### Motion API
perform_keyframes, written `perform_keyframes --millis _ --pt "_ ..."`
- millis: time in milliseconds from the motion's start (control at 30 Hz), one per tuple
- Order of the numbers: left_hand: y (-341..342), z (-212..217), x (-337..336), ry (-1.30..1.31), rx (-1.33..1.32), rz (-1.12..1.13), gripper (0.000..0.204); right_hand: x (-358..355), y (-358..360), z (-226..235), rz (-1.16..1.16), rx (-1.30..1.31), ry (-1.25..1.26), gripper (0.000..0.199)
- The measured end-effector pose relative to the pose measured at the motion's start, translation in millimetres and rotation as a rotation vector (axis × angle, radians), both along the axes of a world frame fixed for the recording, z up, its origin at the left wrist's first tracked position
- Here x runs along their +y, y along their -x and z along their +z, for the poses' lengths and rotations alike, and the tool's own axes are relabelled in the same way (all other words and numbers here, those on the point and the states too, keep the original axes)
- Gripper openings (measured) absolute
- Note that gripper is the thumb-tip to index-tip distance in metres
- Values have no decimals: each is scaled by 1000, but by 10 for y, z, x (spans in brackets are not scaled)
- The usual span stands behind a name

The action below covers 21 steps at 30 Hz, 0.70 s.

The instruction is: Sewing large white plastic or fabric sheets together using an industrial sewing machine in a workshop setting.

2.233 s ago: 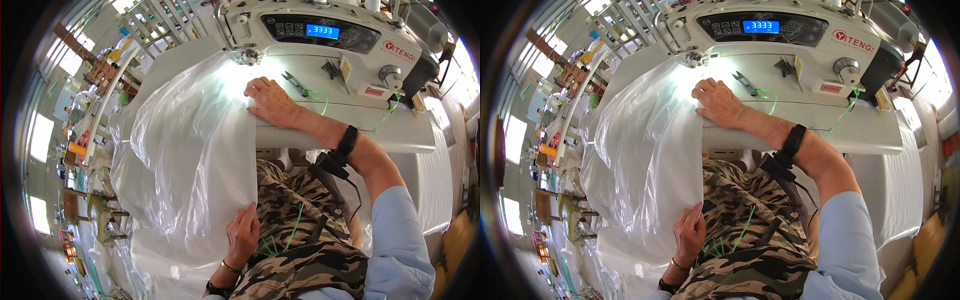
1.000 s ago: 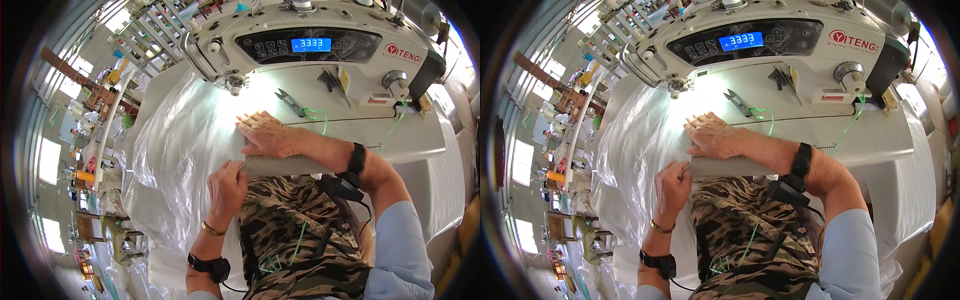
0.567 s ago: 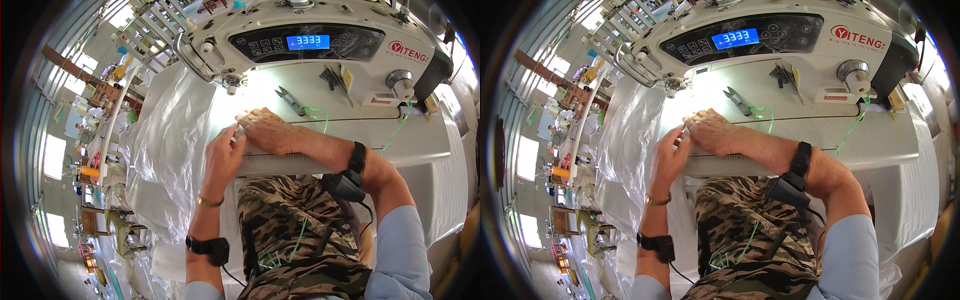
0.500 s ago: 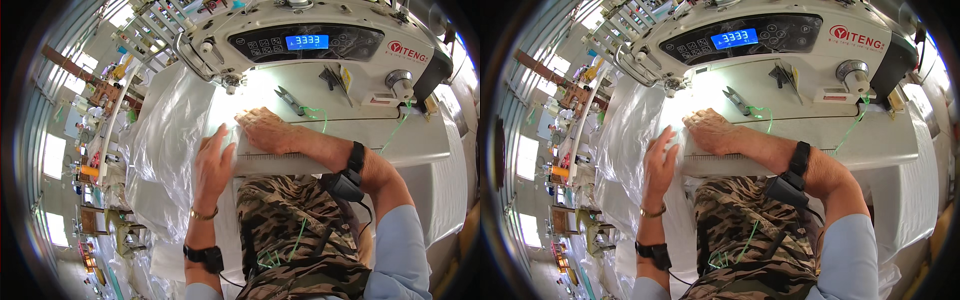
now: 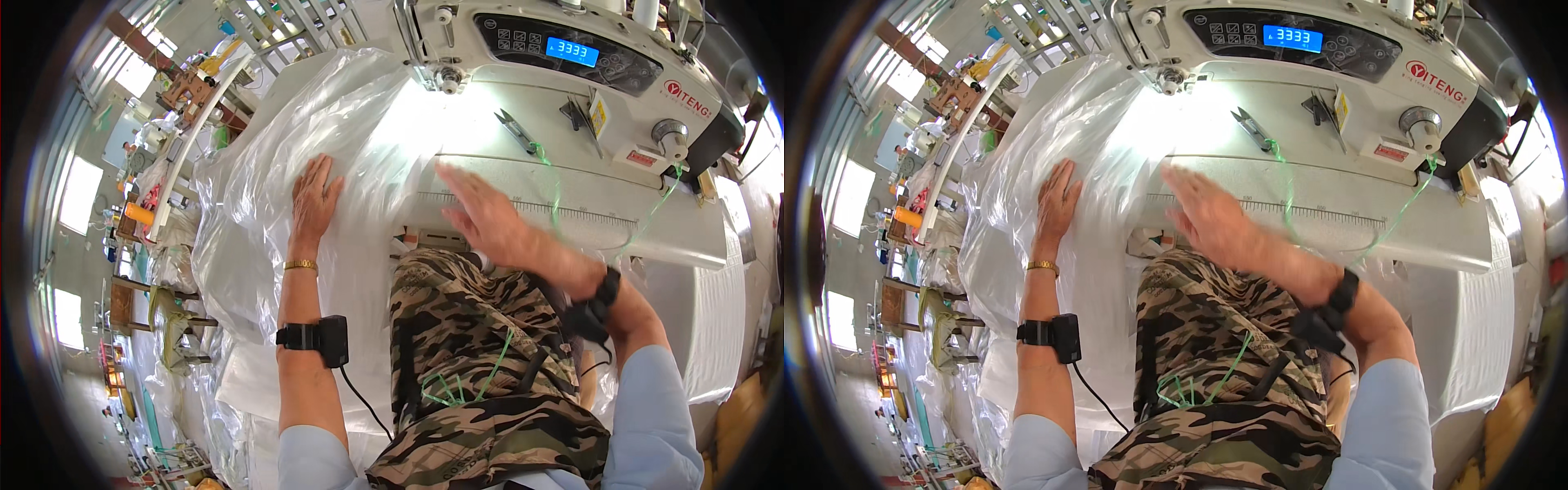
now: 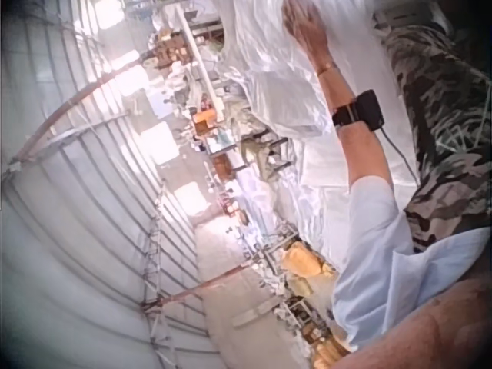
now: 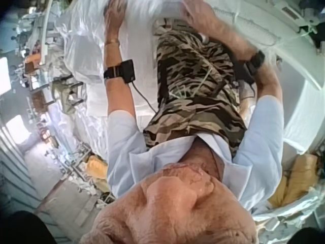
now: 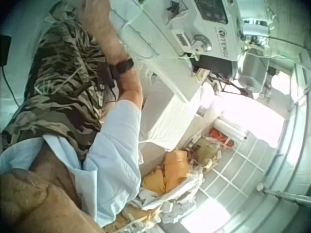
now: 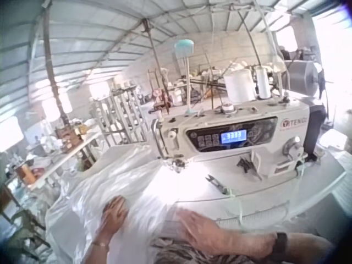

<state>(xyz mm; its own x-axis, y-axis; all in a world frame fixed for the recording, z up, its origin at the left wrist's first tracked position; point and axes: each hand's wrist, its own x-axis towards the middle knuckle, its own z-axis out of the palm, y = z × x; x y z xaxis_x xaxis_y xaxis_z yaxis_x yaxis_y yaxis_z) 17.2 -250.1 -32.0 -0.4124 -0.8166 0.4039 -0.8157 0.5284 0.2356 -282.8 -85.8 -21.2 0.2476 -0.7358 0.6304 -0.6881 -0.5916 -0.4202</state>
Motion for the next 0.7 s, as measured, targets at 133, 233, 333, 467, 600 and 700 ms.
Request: perform_keyframes --millis 133,233,333,467,600,700 --pt "59 35 -10 -60 -33 6 54 477 -427 -268 130 -221 -53 34" --pt "38 47 0 -99 -15 6 55 374 -856 -738 44 -665 -735 24" --pt "141 82 -56 -109 -33 4 55 57 -1313 -1389 56 -774 -822 27" --pt "-11 -4 -7 -116 -57 34 55 404 -2003 -1018 711 -284 -660 28" --pt "26 43 -20 -102 -46 -3 56 562 -1994 -758 939 -263 -687 29" --pt "28 56 -25 -104 -52 4 57 295 -1714 -1127 744 -615 -1156 28"
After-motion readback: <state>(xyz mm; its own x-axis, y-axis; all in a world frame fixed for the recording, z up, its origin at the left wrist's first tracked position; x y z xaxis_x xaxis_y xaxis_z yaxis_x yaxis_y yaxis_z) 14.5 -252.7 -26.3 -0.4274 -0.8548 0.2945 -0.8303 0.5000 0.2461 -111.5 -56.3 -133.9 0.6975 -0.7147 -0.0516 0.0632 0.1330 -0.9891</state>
